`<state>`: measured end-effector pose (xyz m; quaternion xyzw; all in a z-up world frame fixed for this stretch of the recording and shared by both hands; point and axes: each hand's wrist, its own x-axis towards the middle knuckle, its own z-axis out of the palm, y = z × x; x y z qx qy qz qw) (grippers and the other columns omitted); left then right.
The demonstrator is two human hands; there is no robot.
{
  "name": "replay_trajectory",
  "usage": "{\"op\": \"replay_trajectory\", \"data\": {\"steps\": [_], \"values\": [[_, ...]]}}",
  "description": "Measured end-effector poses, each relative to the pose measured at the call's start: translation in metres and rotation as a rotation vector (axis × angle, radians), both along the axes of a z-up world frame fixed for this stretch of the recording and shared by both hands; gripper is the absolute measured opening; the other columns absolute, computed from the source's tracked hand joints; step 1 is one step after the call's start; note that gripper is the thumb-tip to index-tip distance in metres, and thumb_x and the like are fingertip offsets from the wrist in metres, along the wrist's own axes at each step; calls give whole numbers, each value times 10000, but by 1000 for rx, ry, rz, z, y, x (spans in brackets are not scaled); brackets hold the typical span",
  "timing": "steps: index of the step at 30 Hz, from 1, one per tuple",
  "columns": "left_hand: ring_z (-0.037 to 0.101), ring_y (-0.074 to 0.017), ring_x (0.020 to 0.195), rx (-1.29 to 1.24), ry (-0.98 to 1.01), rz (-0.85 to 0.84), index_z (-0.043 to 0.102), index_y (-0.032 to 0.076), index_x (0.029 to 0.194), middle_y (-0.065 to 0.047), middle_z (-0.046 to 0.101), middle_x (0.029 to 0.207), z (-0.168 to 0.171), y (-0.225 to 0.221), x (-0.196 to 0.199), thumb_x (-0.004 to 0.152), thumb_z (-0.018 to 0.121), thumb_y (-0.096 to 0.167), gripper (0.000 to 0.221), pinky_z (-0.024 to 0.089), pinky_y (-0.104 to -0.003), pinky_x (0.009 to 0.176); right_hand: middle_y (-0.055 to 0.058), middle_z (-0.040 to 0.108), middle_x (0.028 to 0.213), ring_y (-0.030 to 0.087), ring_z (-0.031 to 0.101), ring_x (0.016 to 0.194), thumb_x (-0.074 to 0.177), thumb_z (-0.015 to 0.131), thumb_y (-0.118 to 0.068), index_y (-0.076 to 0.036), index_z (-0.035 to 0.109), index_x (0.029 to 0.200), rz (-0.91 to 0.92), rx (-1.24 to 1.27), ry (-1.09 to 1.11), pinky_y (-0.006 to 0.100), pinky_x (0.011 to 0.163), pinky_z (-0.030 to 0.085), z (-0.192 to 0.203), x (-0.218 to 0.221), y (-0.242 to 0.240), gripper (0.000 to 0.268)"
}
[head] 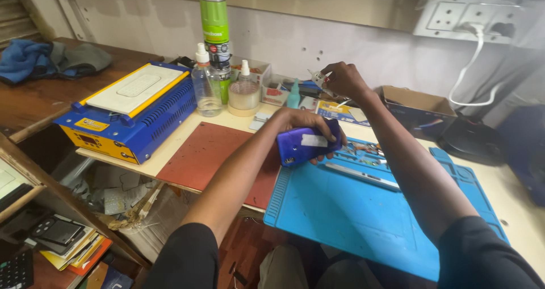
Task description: The person applies adhesive to a mobile phone chassis, attaches the back panel, and then secures the assembly with rubber bands.
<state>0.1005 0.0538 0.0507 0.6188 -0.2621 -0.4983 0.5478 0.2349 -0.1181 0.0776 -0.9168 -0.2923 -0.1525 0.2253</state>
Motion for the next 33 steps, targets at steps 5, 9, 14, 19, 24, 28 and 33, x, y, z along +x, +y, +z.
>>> {"op": "replay_trajectory", "data": {"steps": [5, 9, 14, 19, 24, 28, 33], "values": [[742, -277, 833, -110, 14, 102, 610, 85, 1357, -195, 734, 1039, -16, 12, 18, 933, 697, 197, 447, 663, -443, 748, 140, 781, 1030, 256, 763, 911, 780, 790, -88, -74, 757, 1159, -40, 52, 27, 363, 846, 619, 0, 37, 17, 382], [738, -254, 825, -241, 81, 265, 605, 22, 1348, -192, 756, 1106, -35, 14, 34, 931, 725, 250, 490, 660, -407, 749, 133, 779, 995, 209, 754, 883, 760, 870, -130, -8, 745, 1119, -49, 217, 82, 346, 840, 596, 10, 21, -27, 399], [750, -293, 831, -312, 44, 371, 610, -11, 1258, -207, 735, 1046, -38, 3, 19, 920, 704, 249, 438, 657, -412, 730, 166, 780, 952, 206, 762, 834, 822, 785, -95, 24, 675, 1258, -1, 428, 339, 312, 757, 620, 14, -52, -101, 465], [779, -227, 982, -632, -23, 484, 619, -26, 1238, -140, 721, 1149, -22, -21, -26, 874, 703, 219, 446, 706, -471, 820, 175, 770, 1024, 199, 767, 880, 834, 840, -117, 84, 659, 1253, 33, 453, 398, 282, 776, 634, 23, -156, -142, 500], [759, -227, 852, -648, 13, 453, 632, -27, 1301, -159, 728, 1068, -22, -57, -58, 899, 727, 265, 506, 663, -372, 738, 155, 780, 983, 195, 797, 888, 829, 846, -114, 55, 648, 1170, 174, 503, 457, 301, 802, 677, 12, -219, -138, 429], [761, -226, 792, -517, -22, 461, 614, -55, 1307, -166, 749, 1014, -28, -65, -70, 895, 725, 265, 534, 650, -332, 703, 102, 789, 901, 173, 775, 844, 775, 879, -93, 18, 718, 1036, -81, 241, 276, 324, 747, 639, 5, -233, -140, 326], [725, -307, 988, -457, 55, 207, 567, -73, 1339, -230, 688, 1092, -22, -44, -90, 897, 702, 252, 566, 675, -420, 777, 87, 797, 839, 170, 778, 758, 776, 725, 42, -94, 810, 1018, -69, 16, 71, 332, 699, 620, -30, -207, -180, 291]]}}
